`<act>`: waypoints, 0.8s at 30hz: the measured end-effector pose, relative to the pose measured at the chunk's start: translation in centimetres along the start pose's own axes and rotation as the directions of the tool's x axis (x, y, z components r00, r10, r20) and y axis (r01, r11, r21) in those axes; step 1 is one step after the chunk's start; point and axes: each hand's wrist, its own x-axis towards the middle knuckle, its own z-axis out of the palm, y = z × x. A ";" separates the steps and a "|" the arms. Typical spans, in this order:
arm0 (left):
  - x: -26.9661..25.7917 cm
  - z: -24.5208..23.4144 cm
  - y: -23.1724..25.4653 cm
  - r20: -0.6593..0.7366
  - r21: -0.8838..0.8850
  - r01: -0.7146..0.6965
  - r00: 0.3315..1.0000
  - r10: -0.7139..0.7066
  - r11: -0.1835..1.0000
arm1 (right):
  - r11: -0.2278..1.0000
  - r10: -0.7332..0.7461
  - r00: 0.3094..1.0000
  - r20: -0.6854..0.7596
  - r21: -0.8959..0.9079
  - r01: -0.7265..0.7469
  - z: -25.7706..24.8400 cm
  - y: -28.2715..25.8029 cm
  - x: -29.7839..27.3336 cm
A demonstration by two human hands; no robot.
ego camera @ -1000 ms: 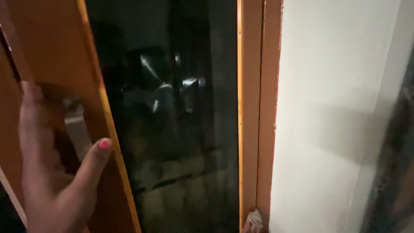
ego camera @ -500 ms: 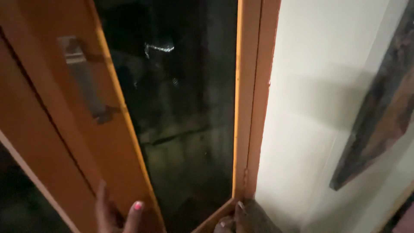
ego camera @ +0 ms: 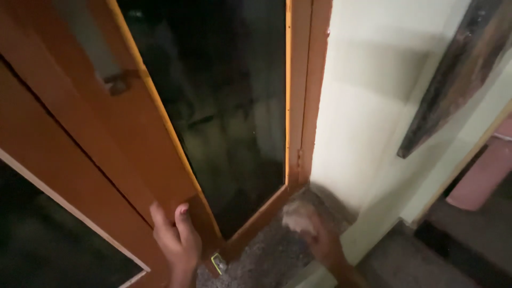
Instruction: Cleaning a window and door frame using a cloth at night.
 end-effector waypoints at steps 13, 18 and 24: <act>-0.1 0.1 -0.7 -0.011 0.031 -0.020 1.000 0.021 0.999 | 0.905 -0.411 0.679 -0.608 -0.358 0.227 -19.3 -16.0 34.6; -0.9 0.3 -2.2 -0.034 0.076 -0.025 0.999 0.027 0.997 | 0.832 -0.555 0.583 -0.594 -0.414 0.369 -13.1 -13.7 33.9; -0.9 1.3 0.2 -0.138 0.035 0.115 0.984 -0.109 0.993 | 0.960 -0.272 0.693 -0.667 -0.143 0.239 -1.6 -6.9 21.6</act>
